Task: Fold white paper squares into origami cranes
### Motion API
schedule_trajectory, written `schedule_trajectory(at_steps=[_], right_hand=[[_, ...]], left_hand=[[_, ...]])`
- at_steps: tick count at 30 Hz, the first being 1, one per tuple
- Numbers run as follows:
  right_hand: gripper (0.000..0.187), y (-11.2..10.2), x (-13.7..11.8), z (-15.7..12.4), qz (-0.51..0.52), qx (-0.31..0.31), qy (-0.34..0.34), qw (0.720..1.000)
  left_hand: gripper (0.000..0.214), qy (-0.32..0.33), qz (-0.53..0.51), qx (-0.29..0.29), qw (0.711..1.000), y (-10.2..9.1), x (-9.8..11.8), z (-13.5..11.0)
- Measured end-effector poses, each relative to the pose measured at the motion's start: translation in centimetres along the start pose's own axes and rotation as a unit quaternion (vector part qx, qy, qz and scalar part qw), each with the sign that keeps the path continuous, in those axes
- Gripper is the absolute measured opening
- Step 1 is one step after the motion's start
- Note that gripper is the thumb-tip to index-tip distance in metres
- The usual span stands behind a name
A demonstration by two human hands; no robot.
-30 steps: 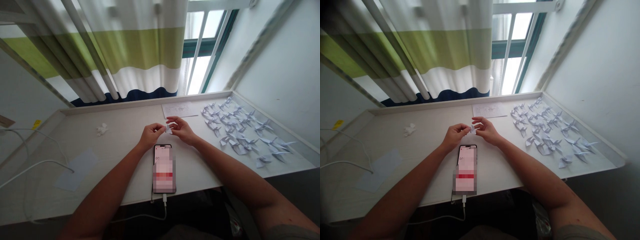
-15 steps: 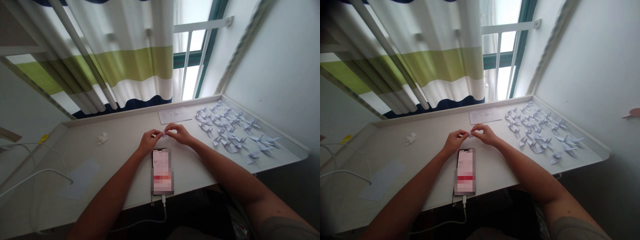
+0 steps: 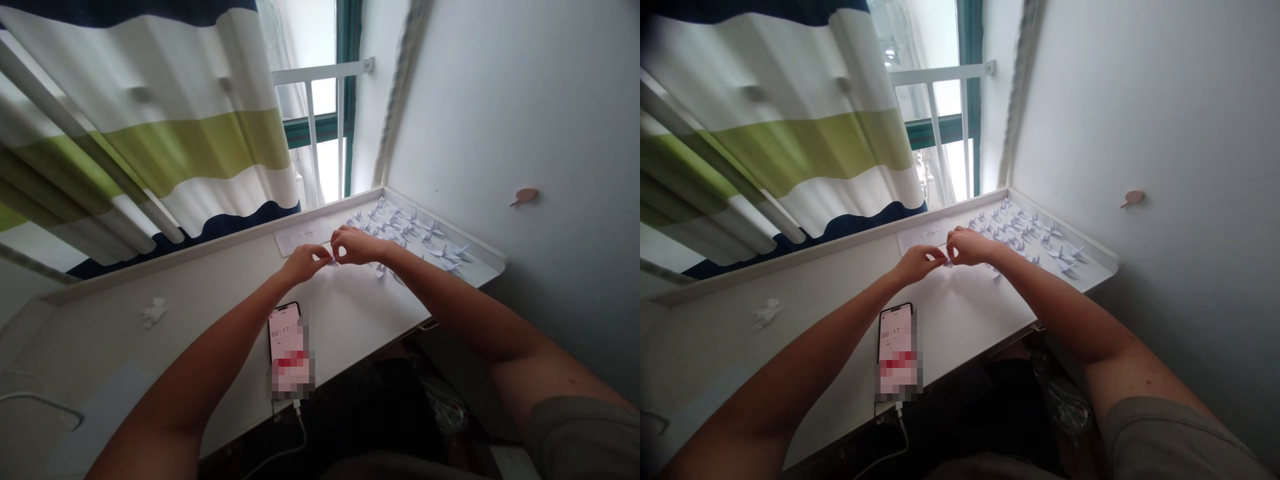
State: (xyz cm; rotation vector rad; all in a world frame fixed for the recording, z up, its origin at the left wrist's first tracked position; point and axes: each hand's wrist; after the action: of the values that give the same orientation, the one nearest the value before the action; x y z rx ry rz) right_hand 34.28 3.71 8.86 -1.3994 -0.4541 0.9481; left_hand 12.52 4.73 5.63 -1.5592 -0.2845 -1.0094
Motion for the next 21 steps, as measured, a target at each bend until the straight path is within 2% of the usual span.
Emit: schedule_trajectory(at_steps=[3,6,11,13,16,19,21], right_hand=[[0.006,0.0,1.5,-1.9,-0.043,-0.018,0.018,0.999],[0.008,0.4,2.5,-2.9,-0.067,-0.028,0.023,0.997],[0.010,0.6,3.1,-3.4,-0.078,-0.039,0.031,0.996],[0.016,0.3,2.9,-3.4,-0.077,-0.030,0.030,0.996],[0.032,-0.2,1.9,-3.2,-0.068,0.031,0.017,0.997],[0.026,0.2,0.2,-2.0,-0.019,0.106,-0.018,0.994],[0.027,1.5,-1.2,-0.4,0.043,0.152,-0.049,0.986]], left_hand=[[0.010,0.003,0.032,-0.020,0.999,2.2,1.0,2.0],[0.010,0.008,0.057,-0.028,0.998,4.0,1.4,2.8],[0.013,-0.010,0.046,-0.048,0.998,5.1,1.6,3.1],[0.017,-0.015,0.039,-0.052,0.998,4.6,1.3,2.9],[0.023,-0.028,0.005,-0.027,0.999,2.7,0.0,1.7],[0.026,-0.065,-0.028,0.023,0.997,-0.3,-2.5,-1.2],[0.028,-0.095,-0.043,0.066,0.992,-2.3,-4.5,-4.3]])
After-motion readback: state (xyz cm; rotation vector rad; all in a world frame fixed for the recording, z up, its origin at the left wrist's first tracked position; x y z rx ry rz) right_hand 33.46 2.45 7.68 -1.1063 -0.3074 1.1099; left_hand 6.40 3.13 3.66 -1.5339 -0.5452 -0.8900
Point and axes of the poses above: each hand's wrist, its own z-axis towards the middle knuckle, its own y-axis out of the palm, x = y × z, and after that the axes turned 13 degrees about -y, right-handed
